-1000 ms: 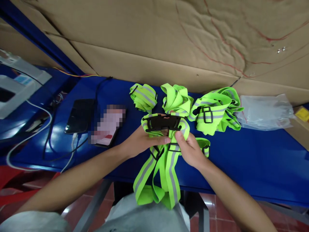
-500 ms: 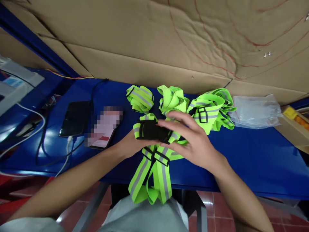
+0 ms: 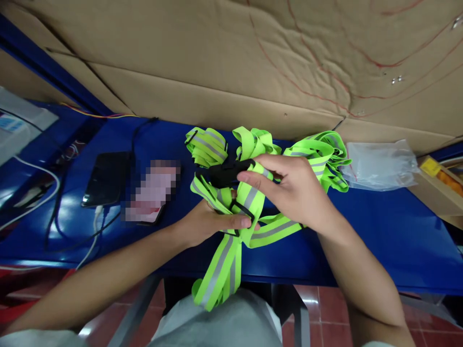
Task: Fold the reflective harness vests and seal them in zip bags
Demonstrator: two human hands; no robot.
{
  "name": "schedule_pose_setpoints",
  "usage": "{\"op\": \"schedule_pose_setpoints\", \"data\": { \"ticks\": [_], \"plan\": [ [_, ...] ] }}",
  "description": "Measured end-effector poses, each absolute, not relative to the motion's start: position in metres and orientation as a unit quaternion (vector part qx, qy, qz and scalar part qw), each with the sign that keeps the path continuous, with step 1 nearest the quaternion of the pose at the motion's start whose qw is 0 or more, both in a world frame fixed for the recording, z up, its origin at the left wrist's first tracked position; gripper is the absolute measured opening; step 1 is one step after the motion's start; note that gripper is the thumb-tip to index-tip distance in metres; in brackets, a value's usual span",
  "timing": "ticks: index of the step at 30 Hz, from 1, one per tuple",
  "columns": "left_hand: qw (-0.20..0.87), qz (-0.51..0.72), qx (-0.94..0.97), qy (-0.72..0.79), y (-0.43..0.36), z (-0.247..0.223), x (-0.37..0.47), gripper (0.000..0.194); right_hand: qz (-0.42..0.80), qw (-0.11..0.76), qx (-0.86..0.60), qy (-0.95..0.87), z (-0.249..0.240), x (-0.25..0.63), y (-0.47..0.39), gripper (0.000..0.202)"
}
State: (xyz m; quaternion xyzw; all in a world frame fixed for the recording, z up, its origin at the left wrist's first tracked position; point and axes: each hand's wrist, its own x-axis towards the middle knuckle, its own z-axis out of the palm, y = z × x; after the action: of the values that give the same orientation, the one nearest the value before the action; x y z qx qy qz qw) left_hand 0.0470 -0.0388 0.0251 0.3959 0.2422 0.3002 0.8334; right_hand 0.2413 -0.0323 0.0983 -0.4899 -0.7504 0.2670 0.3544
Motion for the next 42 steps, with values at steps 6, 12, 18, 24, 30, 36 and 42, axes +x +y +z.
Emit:
{"op": "schedule_pose_setpoints", "data": {
  "ticks": [6,12,18,24,30,36,42],
  "plan": [
    [0.825,0.263,0.454,0.21,-0.032,0.035,0.034,0.04,0.605,0.345,-0.469,-0.543,0.094,0.239,-0.024,0.046],
    [0.822,0.208,0.506,0.157,-0.028,0.04,0.027,0.019,0.686,0.364,-0.483,-0.405,0.088,0.239,-0.019,0.024],
    [0.784,0.221,0.547,0.194,-0.03,0.033,0.027,0.021,0.637,0.325,-0.492,-0.496,0.086,0.246,-0.016,0.031],
    [0.732,0.229,0.619,0.171,-0.029,0.024,0.026,0.022,0.419,0.231,-0.468,-0.743,0.085,0.254,-0.013,0.026],
    [0.732,0.239,0.608,0.191,-0.025,0.021,0.026,0.024,0.323,0.211,-0.458,-0.801,0.097,0.257,-0.031,0.056],
    [0.722,0.227,0.637,0.15,-0.023,0.026,0.028,0.017,0.315,0.104,-0.388,-0.86,0.086,0.241,-0.036,0.088],
    [0.809,0.17,0.538,0.166,-0.021,0.02,0.025,0.025,0.302,0.158,-0.474,-0.812,0.095,0.237,-0.041,0.04]
  ]
}}
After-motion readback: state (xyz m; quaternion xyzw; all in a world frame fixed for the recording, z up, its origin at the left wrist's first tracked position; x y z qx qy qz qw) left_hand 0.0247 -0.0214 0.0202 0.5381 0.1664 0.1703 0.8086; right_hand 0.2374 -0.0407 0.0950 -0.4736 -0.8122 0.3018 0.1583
